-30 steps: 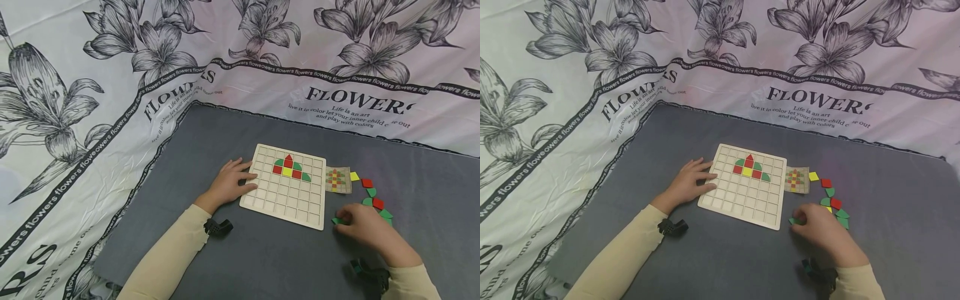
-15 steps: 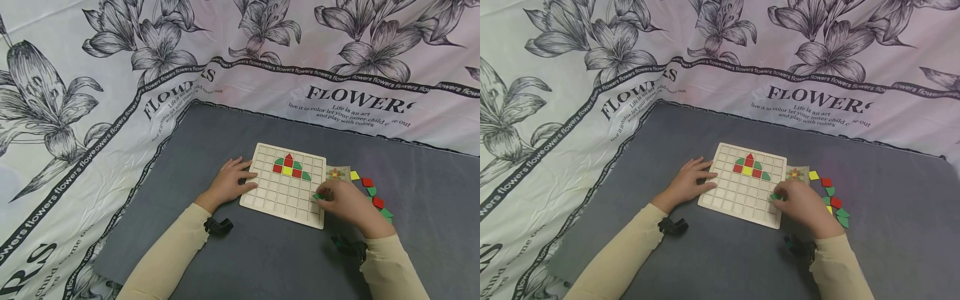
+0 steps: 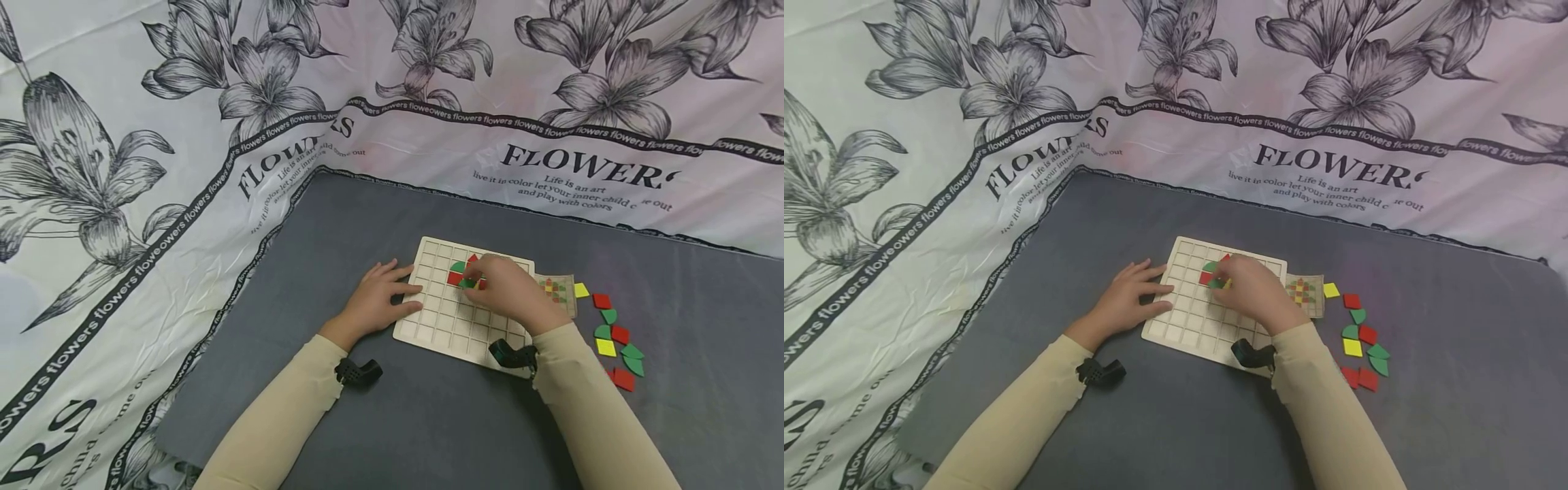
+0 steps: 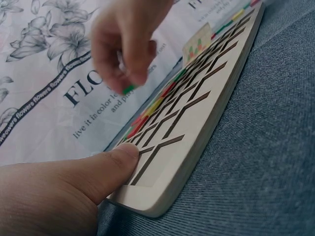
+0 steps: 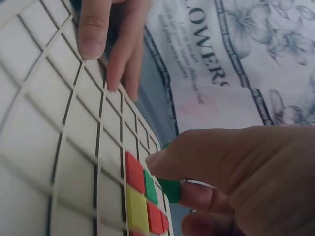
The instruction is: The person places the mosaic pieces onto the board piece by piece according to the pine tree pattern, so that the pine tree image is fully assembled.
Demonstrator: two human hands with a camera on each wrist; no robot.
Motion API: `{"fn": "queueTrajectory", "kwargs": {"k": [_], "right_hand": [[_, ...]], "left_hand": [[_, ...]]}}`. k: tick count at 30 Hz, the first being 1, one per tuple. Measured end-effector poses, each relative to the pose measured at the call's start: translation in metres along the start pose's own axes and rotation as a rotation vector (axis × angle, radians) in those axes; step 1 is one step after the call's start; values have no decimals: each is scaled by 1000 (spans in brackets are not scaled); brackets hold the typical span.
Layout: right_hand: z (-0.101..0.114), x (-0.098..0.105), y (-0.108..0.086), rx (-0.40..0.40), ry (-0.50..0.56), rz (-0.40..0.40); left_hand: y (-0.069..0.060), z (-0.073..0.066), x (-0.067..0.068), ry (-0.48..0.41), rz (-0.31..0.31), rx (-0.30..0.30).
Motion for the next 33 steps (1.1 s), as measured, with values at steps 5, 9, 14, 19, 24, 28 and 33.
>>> {"fn": "queueTrajectory", "kwargs": {"k": [5, 9, 14, 19, 24, 28, 33], "right_hand": [[9, -5, 24, 70, -13, 12], [15, -7, 38, 84, -12, 54], [16, -12, 49, 70, -5, 136], [14, -15, 53, 59, 3, 162], [13, -16, 54, 71, 5, 153], [14, -17, 55, 76, 6, 139], [15, -20, 55, 59, 14, 121]], "left_hand": [[1, 1, -2, 10, 9, -9], [2, 1, -4, 6, 6, -19], [1, 1, -6, 0, 5, -22], [1, 1, -5, 4, -7, -25], [1, 2, -3, 6, -10, -25], [0, 3, -2, 6, -13, -25], [0, 3, -1, 8, -8, -20]]}}
Point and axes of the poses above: each hand's wrist, its own y-axis towards the middle knuckle, its own x-axis out of the back of the hand, z = x × y, the point moved 2 cm from there along y, towards the middle knuckle, and after that the axes turned 3 degrees about -x, right-handed, at the moved point
